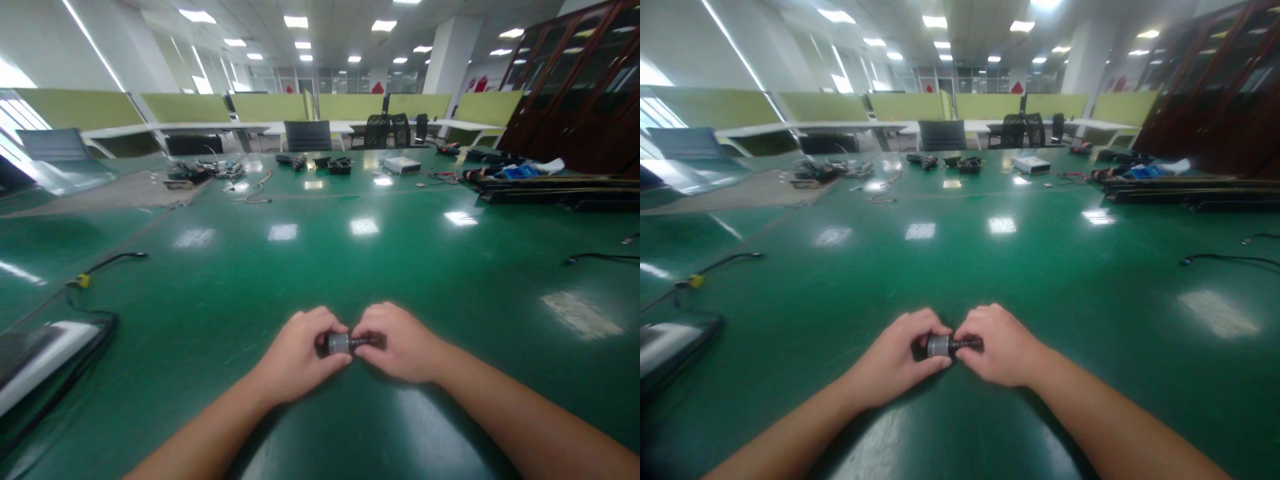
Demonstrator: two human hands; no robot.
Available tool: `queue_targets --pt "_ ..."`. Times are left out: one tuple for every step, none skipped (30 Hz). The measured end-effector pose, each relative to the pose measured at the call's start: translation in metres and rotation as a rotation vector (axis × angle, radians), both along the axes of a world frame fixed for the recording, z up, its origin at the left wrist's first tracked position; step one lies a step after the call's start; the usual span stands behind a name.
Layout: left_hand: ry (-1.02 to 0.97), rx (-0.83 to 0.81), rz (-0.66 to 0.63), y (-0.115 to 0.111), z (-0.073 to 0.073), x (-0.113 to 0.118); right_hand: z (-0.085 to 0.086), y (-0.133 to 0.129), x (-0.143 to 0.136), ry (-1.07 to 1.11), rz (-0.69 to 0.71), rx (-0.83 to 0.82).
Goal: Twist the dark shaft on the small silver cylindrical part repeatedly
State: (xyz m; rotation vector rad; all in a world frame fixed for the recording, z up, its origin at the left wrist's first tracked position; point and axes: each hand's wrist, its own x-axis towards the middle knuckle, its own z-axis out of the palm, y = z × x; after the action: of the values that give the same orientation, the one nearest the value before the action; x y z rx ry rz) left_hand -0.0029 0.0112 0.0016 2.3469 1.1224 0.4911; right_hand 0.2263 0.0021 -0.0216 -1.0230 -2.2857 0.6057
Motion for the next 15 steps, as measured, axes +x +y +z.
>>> queue_targets --pt "0.001 0.000 0.000 0.0000 0.0004 0.0000 0.0000 0.0000 0.0001 0.003 0.001 0.000" --pt "0.000 0.000 -0.001 0.0000 0.0007 0.0001 -0.0001 0.0000 0.0002 0.008 0.001 0.001" --pt "-0.002 0.001 -0.002 0.0000 0.0009 0.0001 -0.0002 0.0000 0.0004 0.010 0.002 0.002" --pt "-0.004 0.001 -0.003 0.0001 0.0010 0.0001 -0.0003 0.0001 0.0006 0.013 0.003 0.003" --pt "-0.005 0.001 -0.003 0.0002 0.0010 0.0001 -0.0004 0.0001 0.0008 0.014 0.002 0.005" --pt "-0.005 0.000 -0.002 0.0003 0.0010 0.0002 -0.0005 0.0001 0.0011 0.014 0.000 0.007" --pt "-0.004 0.000 0.002 0.0004 0.0010 0.0002 -0.0005 0.0002 0.0014 0.013 -0.002 0.010" --pt "-0.003 -0.002 0.007 0.0005 0.0009 0.0003 -0.0005 0.0002 0.0018 0.012 -0.004 0.012" --pt "-0.002 -0.003 0.011 0.0006 0.0009 0.0003 -0.0006 0.0004 0.0022 0.012 -0.006 0.014" --pt "-0.002 -0.005 0.013 0.0008 0.0008 0.0004 -0.0006 0.0007 0.0027 0.013 -0.009 0.014" --pt "-0.005 -0.008 0.013 0.0010 0.0007 0.0004 -0.0006 0.0010 0.0033 0.011 -0.011 0.012" --pt "-0.011 -0.011 0.012 0.0013 0.0006 0.0003 -0.0006 0.0015 0.0038 0.010 -0.014 0.010" --pt "-0.021 -0.017 0.009 0.0016 0.0004 0.0002 -0.0006 0.0020 0.0043 0.007 -0.018 0.007" --pt "-0.032 -0.024 0.006 0.0019 0.0003 0.0001 -0.0006 0.0024 0.0048 0.004 -0.022 0.004" --pt "-0.044 -0.030 0.007 0.0023 0.0001 0.0000 -0.0006 0.0028 0.0051 0.000 -0.026 0.002"
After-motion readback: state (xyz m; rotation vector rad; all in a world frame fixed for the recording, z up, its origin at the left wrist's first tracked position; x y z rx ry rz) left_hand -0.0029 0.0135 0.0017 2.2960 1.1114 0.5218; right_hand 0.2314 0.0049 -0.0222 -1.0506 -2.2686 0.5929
